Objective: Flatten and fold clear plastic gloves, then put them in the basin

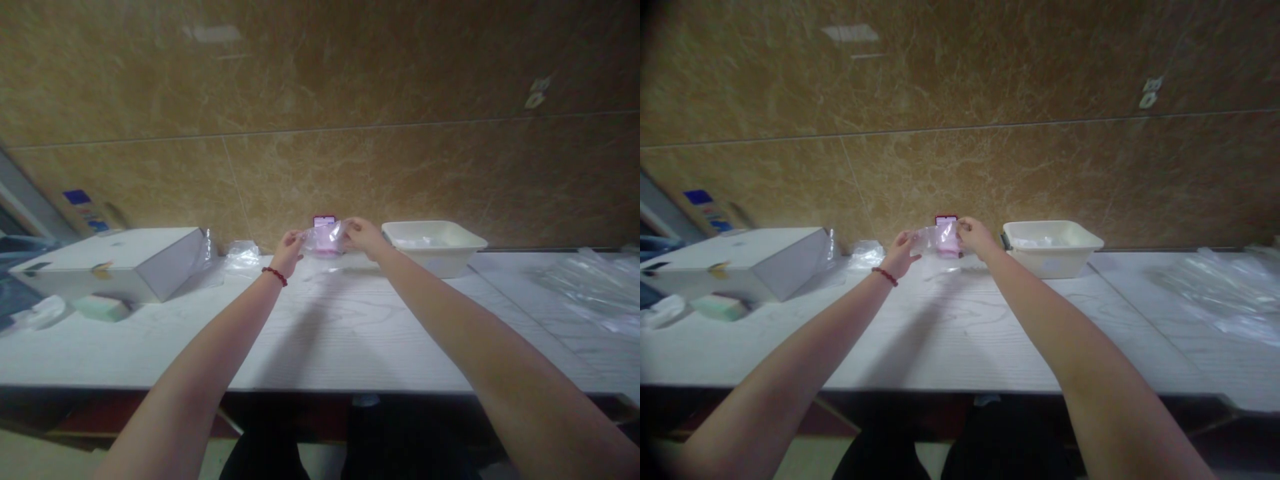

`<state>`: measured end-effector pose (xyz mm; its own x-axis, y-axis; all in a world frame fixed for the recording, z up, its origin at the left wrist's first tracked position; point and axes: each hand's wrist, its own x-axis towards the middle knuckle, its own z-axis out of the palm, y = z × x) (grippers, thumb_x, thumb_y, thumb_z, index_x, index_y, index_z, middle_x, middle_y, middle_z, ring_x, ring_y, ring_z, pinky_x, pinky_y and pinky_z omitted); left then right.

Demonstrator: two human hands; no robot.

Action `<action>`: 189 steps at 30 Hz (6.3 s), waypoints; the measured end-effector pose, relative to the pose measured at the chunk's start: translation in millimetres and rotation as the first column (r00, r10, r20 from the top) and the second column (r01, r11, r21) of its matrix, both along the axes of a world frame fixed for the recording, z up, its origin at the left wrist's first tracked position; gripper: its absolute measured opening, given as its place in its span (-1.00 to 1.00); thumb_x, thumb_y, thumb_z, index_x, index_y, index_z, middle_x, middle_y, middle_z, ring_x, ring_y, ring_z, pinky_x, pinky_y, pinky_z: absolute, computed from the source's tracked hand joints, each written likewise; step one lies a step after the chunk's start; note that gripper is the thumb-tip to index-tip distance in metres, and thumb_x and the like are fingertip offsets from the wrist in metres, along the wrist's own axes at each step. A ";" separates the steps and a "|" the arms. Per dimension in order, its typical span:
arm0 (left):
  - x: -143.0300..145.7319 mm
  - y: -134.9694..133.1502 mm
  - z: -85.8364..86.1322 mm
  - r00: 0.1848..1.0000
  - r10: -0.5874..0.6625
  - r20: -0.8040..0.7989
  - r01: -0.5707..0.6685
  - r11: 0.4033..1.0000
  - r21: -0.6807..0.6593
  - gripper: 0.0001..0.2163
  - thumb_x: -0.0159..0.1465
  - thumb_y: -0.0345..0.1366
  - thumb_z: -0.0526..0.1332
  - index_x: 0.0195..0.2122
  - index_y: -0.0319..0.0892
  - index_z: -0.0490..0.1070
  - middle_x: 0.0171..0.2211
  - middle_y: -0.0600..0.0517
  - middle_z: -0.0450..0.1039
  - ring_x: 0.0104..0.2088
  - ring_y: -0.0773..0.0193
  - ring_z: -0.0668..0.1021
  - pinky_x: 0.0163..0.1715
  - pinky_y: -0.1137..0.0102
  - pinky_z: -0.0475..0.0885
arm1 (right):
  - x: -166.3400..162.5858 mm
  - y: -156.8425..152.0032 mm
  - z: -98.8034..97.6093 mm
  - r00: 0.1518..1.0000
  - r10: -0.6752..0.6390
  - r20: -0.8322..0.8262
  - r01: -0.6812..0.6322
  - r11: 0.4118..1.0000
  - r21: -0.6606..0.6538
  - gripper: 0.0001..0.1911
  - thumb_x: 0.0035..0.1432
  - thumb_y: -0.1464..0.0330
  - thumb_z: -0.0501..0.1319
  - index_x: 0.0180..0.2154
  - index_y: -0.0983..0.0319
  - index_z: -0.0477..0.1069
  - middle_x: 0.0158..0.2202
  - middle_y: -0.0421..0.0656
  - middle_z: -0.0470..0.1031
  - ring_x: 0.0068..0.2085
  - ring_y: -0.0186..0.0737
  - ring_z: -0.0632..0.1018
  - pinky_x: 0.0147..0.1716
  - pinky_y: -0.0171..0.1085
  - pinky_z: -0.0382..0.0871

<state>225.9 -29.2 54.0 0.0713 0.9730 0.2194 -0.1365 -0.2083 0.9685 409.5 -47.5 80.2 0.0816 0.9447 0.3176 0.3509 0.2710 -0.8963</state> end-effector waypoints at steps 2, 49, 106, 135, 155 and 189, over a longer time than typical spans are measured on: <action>-1.3 4.8 4.3 0.999 0.027 -0.018 -0.026 0.997 0.066 -0.82 -0.01 -0.20 0.16 -0.44 -0.16 0.23 -0.42 0.11 0.31 -0.46 0.44 0.37 -0.56 0.56 0.26 | 2.0 -0.2 0.8 0.998 -0.017 0.066 0.011 0.996 0.088 -0.81 -0.04 0.40 0.08 -0.30 0.22 0.31 -0.39 -0.21 0.39 -0.45 -0.44 0.40 -0.51 -0.45 0.30; -54.2 -53.6 -82.7 0.257 -0.067 -0.964 0.784 0.598 0.167 -0.69 0.12 -0.06 0.01 -0.20 -0.04 0.37 -0.10 0.01 0.26 -0.04 0.23 0.24 -0.01 0.30 0.03 | 14.7 -128.8 -111.2 0.516 0.328 0.791 -0.349 0.924 -0.156 -0.64 0.13 0.19 -0.17 -0.13 0.01 0.28 -0.03 -0.15 0.28 0.03 -0.06 0.19 -0.09 0.25 -0.35; 10.2 -135.3 -105.4 0.084 0.142 -0.986 0.566 0.808 0.165 -0.43 0.15 0.03 -0.20 0.12 -0.17 -0.11 0.14 -0.13 -0.16 0.12 0.01 -0.07 0.00 0.04 -0.18 | 41.0 17.1 -142.3 0.463 0.060 0.884 0.033 0.996 -0.085 -0.53 0.13 0.20 -0.23 0.06 0.18 0.03 0.13 -0.12 -0.02 0.13 -0.14 -0.02 0.00 0.10 -0.24; 21.0 -136.8 -98.4 0.141 0.163 -0.976 0.591 0.777 0.215 -0.44 0.14 0.03 -0.19 0.10 -0.16 -0.06 0.09 -0.12 -0.01 0.09 0.01 0.01 0.01 0.08 -0.11 | -22.0 -44.9 -117.4 0.416 0.403 0.815 -0.540 0.831 -0.135 -0.55 0.15 0.27 -0.19 0.04 0.29 0.09 0.08 -0.13 0.11 0.10 -0.33 0.08 0.07 -0.26 -0.13; 19.9 -139.7 -103.3 0.111 0.160 -0.981 0.582 0.790 0.195 -0.46 0.15 0.02 -0.20 0.12 -0.11 -0.10 0.15 -0.10 -0.17 0.11 0.00 -0.06 0.01 0.05 -0.17 | -28.0 25.6 -144.5 0.389 0.237 0.890 -0.198 0.965 -0.171 -0.32 0.05 0.01 -0.29 0.13 0.24 -0.18 0.17 -0.14 -0.18 0.14 -0.16 -0.08 0.05 -0.04 -0.24; -33.0 -16.7 -110.8 -0.061 0.201 -0.978 0.612 0.781 0.122 -0.42 0.15 0.04 -0.20 0.13 -0.18 -0.15 0.14 -0.10 -0.15 0.12 0.15 -0.03 0.02 0.16 -0.09 | -45.5 -119.4 -137.7 0.470 0.262 0.843 -0.253 0.955 -0.155 -0.31 0.06 0.02 -0.26 0.13 0.30 -0.15 0.16 -0.03 -0.18 0.15 -0.07 -0.15 0.05 -0.06 -0.36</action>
<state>192.9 -45.9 -56.8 0.7640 0.6451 0.0120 0.6447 -0.7623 -0.0573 364.0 -166.9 -57.5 -0.4689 0.8791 0.0855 0.8545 0.4760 -0.2079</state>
